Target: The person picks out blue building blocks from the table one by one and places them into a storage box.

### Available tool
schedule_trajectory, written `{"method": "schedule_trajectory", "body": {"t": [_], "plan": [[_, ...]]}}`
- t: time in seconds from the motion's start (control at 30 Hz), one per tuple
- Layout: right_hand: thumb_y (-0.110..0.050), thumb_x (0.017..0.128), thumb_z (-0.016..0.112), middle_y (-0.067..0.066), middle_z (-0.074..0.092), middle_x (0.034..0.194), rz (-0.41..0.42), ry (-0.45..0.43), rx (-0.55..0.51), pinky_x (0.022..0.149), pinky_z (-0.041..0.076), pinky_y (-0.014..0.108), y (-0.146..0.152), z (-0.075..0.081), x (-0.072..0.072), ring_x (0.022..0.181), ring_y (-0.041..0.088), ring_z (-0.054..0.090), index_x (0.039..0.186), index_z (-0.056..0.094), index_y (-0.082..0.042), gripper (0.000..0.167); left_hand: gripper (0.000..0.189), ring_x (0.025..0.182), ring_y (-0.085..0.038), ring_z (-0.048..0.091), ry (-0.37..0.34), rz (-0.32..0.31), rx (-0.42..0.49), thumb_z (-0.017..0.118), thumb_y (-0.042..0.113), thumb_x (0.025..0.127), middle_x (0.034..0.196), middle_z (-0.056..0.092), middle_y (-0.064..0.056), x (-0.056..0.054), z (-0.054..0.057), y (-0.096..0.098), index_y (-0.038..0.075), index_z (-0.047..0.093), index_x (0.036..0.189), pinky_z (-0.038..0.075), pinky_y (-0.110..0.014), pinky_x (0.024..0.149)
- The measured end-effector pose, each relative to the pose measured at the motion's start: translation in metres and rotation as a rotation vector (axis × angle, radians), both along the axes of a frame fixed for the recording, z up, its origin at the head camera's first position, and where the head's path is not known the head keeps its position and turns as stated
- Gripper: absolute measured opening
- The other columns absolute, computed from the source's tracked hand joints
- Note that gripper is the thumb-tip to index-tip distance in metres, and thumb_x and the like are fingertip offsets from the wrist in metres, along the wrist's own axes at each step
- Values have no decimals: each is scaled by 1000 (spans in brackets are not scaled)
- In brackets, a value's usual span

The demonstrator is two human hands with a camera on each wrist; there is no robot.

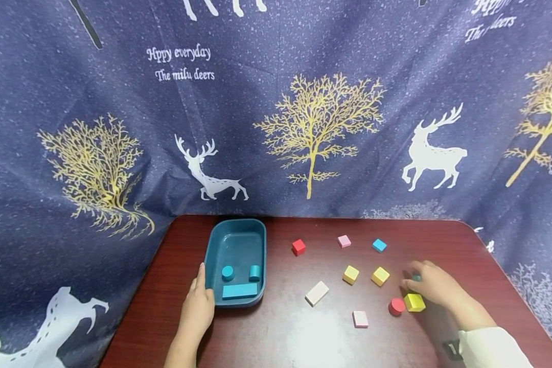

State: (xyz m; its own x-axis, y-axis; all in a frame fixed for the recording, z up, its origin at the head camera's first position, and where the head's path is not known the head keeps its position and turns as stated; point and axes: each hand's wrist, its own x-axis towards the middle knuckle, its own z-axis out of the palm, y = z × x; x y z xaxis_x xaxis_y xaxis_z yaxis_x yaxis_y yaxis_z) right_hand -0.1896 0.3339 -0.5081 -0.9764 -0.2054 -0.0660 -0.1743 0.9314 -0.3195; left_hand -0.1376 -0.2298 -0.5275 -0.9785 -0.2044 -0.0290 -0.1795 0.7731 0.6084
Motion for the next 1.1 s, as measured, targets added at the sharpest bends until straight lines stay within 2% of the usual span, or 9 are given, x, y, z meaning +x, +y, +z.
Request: {"method": "schedule_trajectory", "body": {"t": [0.2,0.57,0.83,1.1], "plan": [[-29,83,79,16,73,103,35,3,6,87,51,61,1,0,-1,102,46,64,108,73,-2,37,68,62,-23,41,8,1,6,41,3,96,139,49,-34,0,0,0,0,19,160,39,-37,58],[-24,82,78,15,75,98,16,-24,8,84,51,61,2,0,-3,96,45,67,105,73,-1,33,68,59,-22,40,-3,12,16,40,4,97,144,47,-33,-1,-2,0,2,18,161,38,-35,57],[-20,80,78,13,74,91,9,-3,-9,83,52,59,3,-2,-2,91,42,68,97,72,-2,26,68,66,-24,48,21,2,6,41,2,96,145,46,-33,-1,-3,-1,1,20,161,46,-44,65],[-13,77,76,6,71,84,14,39,-27,79,53,53,1,-3,-1,82,32,67,90,70,-5,16,68,66,-25,48,18,-1,11,41,2,95,146,45,-35,0,0,0,-1,20,160,47,-45,66]]}}
